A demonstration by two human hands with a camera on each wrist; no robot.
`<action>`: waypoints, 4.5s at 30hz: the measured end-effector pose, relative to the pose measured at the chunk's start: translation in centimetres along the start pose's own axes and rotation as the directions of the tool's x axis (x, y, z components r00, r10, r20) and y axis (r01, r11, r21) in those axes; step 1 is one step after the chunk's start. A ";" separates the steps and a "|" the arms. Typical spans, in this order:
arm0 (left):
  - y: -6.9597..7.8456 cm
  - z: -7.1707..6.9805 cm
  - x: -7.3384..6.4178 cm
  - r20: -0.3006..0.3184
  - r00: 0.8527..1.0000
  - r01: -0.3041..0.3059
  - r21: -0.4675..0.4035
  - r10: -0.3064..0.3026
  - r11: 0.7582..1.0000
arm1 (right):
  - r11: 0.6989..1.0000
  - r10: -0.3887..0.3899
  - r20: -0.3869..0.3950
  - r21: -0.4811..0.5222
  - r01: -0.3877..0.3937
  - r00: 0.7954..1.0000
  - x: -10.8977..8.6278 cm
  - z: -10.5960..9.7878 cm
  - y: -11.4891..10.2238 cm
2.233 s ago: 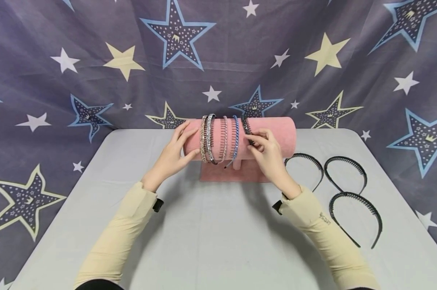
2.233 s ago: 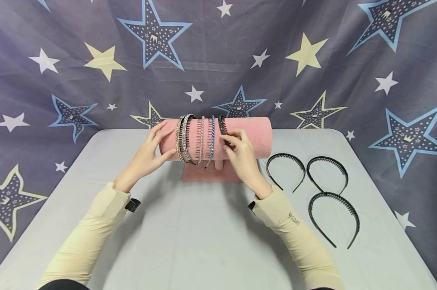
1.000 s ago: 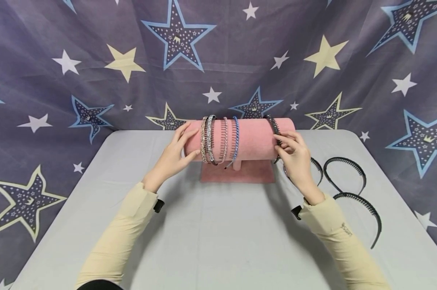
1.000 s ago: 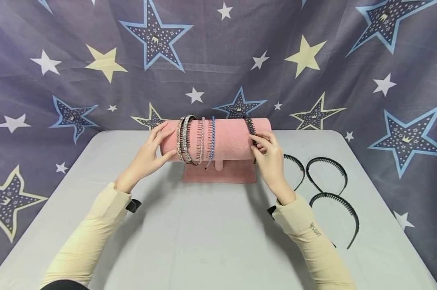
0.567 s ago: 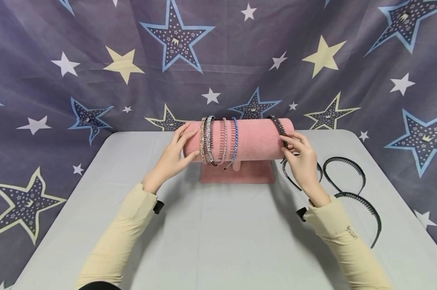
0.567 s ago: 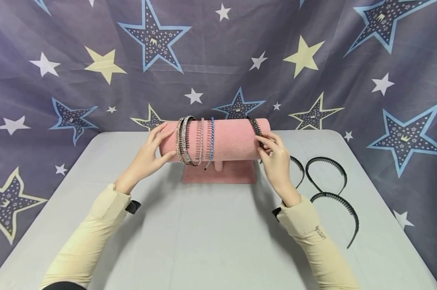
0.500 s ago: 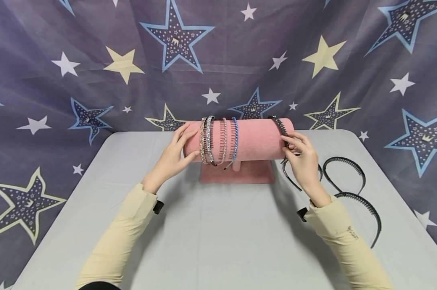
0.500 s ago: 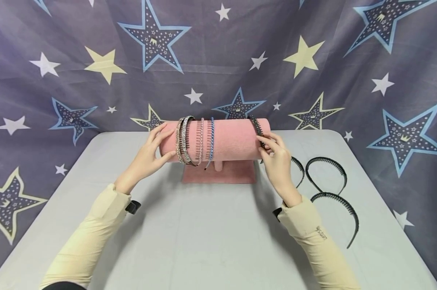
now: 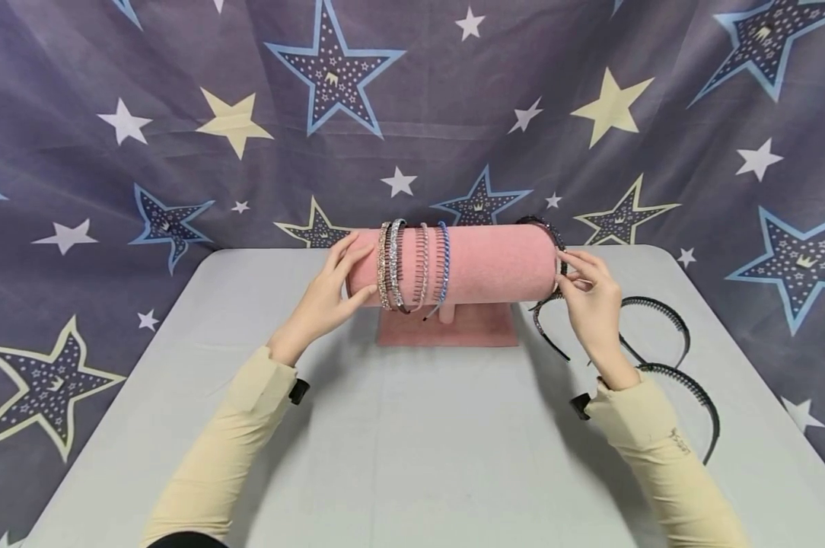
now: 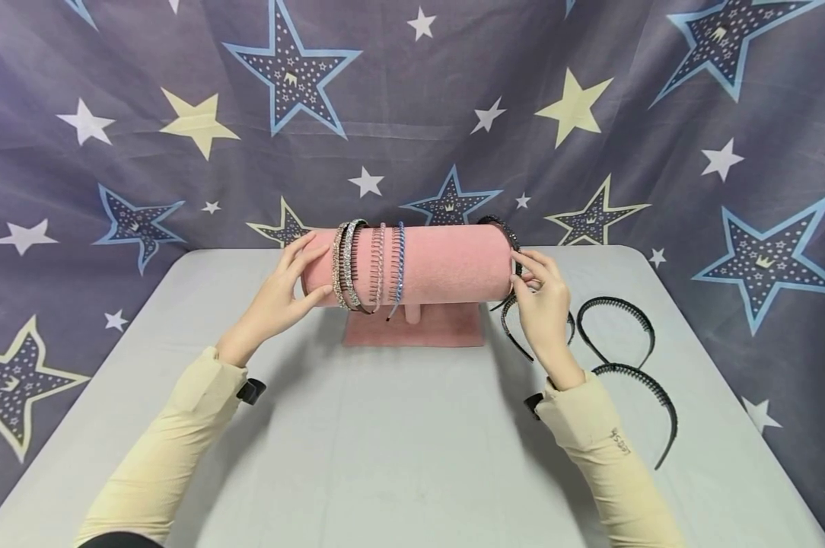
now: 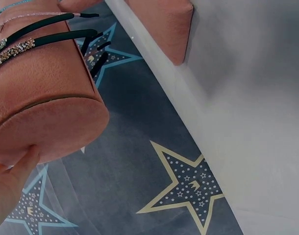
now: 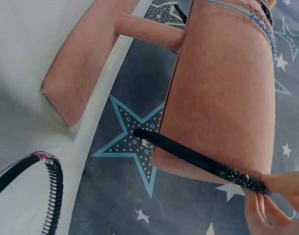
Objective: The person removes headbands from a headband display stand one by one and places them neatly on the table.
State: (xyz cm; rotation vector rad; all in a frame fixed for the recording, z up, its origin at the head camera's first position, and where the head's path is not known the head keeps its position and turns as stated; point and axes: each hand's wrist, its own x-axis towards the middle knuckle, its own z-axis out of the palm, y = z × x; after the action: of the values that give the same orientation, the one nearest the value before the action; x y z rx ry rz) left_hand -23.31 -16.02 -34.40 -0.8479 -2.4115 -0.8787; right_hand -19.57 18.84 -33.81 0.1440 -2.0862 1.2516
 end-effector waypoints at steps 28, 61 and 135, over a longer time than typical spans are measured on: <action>-0.1 0.1 -0.1 -0.002 1.000 0.008 -0.015 -0.008 1.000 | 0.893 0.402 0.056 -0.245 -0.377 0.914 2.0 -4.9 5.2; -0.2 0.2 0.0 -0.015 1.000 -0.017 -0.017 0.017 1.000 | 0.892 0.442 0.437 -0.123 -0.434 0.783 -3.1 -11.7 8.1; 0.0 0.1 0.0 -0.009 1.000 0.001 -0.012 -0.001 1.000 | 0.910 0.294 0.554 -0.412 -0.050 0.779 -7.1 -10.6 8.7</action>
State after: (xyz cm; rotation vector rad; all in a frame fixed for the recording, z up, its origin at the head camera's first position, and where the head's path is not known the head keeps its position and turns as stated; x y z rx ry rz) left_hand -23.32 -15.96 -34.53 -0.8451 -2.4011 -0.8968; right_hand -12.56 30.29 -41.40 0.1987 -2.9307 0.9451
